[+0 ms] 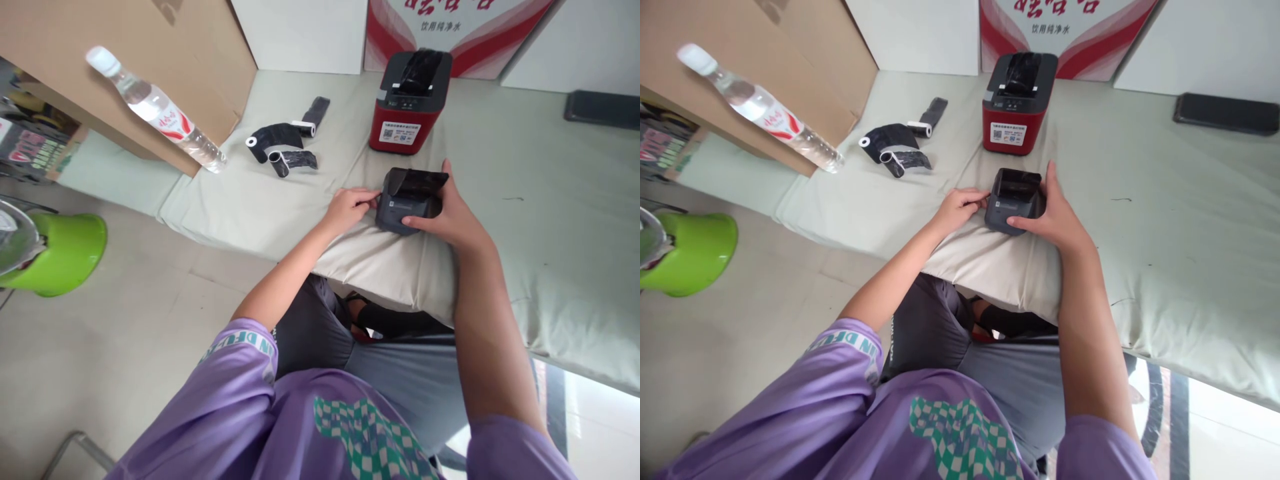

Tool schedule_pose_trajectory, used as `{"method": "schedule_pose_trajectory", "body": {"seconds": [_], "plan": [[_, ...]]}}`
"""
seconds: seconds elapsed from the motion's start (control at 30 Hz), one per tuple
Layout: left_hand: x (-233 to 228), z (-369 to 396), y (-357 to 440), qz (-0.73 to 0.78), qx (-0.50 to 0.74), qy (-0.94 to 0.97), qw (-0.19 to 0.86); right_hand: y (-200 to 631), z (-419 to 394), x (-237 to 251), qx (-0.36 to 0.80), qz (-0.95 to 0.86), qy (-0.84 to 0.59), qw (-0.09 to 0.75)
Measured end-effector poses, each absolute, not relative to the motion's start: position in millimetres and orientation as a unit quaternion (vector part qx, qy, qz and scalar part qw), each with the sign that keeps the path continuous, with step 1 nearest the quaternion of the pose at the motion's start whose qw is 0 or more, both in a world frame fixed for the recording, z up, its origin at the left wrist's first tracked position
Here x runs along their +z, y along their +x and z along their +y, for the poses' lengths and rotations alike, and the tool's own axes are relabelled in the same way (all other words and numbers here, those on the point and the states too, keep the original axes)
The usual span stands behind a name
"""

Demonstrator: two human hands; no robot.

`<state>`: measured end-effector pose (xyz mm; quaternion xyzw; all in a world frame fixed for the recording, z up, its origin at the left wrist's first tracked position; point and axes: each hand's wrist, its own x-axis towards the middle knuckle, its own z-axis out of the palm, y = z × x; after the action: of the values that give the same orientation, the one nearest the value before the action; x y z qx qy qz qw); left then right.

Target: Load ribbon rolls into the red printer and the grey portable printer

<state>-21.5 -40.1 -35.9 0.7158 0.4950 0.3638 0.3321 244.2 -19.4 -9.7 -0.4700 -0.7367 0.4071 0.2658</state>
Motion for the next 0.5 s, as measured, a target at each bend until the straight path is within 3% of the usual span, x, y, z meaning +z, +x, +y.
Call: {"method": "schedule_pose_trajectory", "body": {"seconds": [0.5], "plan": [[-30, -50, -14, 0.425, 0.421, 0.74, 0.308, 244, -24, 1, 0.41, -0.733, -0.484, 0.245]]}}
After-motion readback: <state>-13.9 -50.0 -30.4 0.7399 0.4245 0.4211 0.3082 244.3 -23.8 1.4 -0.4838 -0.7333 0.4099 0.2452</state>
